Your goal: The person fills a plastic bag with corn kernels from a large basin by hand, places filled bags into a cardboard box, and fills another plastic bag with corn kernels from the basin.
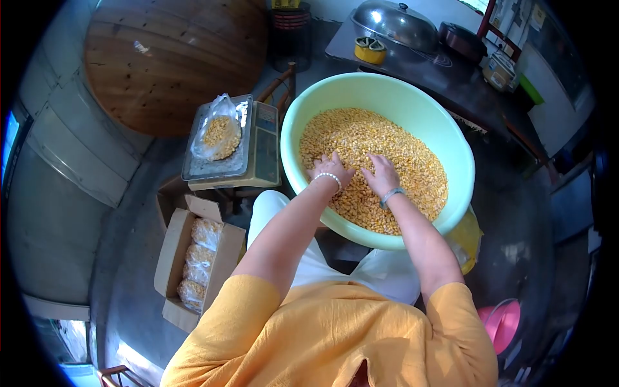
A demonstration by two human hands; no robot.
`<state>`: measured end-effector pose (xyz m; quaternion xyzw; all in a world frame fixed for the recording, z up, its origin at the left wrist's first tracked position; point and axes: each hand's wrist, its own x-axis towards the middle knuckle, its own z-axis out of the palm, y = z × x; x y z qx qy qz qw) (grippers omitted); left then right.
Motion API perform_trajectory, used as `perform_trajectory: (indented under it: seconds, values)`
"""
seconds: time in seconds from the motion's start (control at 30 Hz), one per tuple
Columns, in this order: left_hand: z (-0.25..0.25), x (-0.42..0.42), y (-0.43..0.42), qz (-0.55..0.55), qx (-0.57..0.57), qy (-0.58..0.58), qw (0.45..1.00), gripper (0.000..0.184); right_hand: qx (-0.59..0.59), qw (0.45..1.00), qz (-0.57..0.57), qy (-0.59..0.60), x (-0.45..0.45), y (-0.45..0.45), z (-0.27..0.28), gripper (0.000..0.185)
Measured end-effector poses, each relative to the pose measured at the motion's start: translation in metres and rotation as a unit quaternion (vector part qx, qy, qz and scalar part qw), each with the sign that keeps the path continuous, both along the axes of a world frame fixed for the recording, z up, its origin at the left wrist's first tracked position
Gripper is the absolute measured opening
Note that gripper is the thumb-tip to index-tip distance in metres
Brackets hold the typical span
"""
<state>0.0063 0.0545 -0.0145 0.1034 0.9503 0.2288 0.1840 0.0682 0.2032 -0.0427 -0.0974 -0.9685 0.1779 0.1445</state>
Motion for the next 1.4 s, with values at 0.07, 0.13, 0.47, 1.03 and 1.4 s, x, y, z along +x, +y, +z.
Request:
perform_trajectory:
  seconds: [0.07, 0.13, 0.47, 1.03, 1.4]
  values:
    - [-0.005, -0.003, 0.007, -0.061, -0.006, -0.018, 0.998, 0.076, -0.008, 0.999, -0.050, -0.003, -0.009, 0.005, -0.022, 0.040]
    - [-0.015, -0.012, 0.017, -0.151, -0.013, -0.055, 0.987, 0.075, -0.043, 0.997, -0.007, -0.068, -0.010, 0.009, -0.027, 0.040]
    - [-0.007, -0.049, 0.014, -0.224, 0.136, 0.195, 0.945, 0.050, -0.074, 0.984, 0.032, -0.160, 0.007, 0.024, 0.031, 0.037]
    - [-0.027, -0.112, 0.046, -0.293, 0.019, -0.056, 0.954, 0.076, -0.200, 0.952, -0.040, -0.227, -0.043, 0.158, -0.054, 0.047]
    - [0.020, -0.023, -0.035, -0.381, -0.038, 0.235, 0.893, 0.047, 0.140, 0.922, 0.183, -0.310, -0.045, 0.039, 0.055, 0.027]
